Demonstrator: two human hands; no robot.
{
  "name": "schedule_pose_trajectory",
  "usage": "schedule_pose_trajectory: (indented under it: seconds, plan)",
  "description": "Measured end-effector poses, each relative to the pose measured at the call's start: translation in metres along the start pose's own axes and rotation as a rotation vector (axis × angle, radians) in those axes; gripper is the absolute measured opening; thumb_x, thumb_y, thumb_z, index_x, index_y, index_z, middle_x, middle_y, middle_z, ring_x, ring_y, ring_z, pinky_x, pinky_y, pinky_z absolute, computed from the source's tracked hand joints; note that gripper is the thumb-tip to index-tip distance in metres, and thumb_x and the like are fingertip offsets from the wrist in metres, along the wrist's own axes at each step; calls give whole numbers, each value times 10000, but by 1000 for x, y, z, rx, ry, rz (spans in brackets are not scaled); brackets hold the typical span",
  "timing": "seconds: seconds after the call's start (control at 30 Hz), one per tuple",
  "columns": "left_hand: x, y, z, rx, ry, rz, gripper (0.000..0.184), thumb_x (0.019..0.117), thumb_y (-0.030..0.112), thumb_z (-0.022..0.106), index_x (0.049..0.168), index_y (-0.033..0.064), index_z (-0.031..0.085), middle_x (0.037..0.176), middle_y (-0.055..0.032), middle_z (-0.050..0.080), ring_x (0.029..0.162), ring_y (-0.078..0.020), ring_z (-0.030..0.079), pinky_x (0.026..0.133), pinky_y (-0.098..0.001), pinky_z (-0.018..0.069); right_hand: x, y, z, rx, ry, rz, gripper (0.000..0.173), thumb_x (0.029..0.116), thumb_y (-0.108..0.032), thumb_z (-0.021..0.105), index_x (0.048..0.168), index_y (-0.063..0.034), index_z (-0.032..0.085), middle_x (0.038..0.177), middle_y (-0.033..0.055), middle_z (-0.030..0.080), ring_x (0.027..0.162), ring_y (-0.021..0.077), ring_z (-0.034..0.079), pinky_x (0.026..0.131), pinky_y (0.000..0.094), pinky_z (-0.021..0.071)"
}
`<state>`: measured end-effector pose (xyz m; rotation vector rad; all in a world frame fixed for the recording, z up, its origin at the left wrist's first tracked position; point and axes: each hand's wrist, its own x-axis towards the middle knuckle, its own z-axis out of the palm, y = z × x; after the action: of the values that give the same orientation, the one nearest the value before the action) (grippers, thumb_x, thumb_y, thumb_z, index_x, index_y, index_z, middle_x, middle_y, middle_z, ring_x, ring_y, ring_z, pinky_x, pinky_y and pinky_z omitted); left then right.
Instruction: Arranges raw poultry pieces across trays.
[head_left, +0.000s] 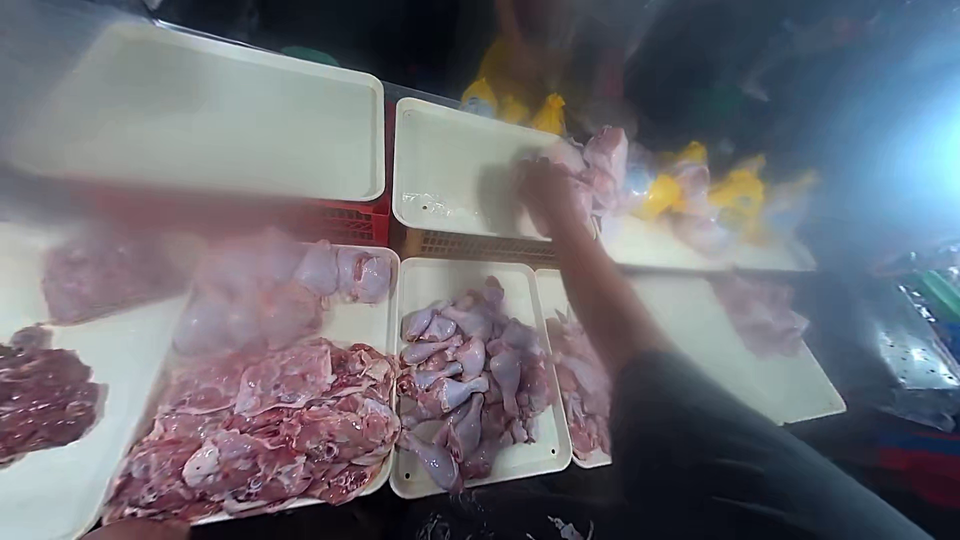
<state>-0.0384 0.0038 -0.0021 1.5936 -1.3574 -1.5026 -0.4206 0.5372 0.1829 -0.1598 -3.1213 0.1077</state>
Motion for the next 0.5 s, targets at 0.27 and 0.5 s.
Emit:
schedule_pose_trajectory:
  seconds: [0.27,0.5]
  plan:
    - [-18,12,3,-56,51,18,654,1124,393,29,1560,-21,287,1526,-226,454,1385,-294,486,1095,-491,462,18,4,22,40,-245,-62,457,1018,-414,529,1266,-59,674,1291,243,655,1241,444,601,996,719,443]
    - [11,-7,0,-82,65,42,668,1118,404,20,1549,-3,327,1497,-214,497,1356,-298,522,1063,-514,494,-91,-8,-10,19,-106,-422,299,1010,-346,547,1023,-96,710,889,167,716,867,401,708,716,662,532]
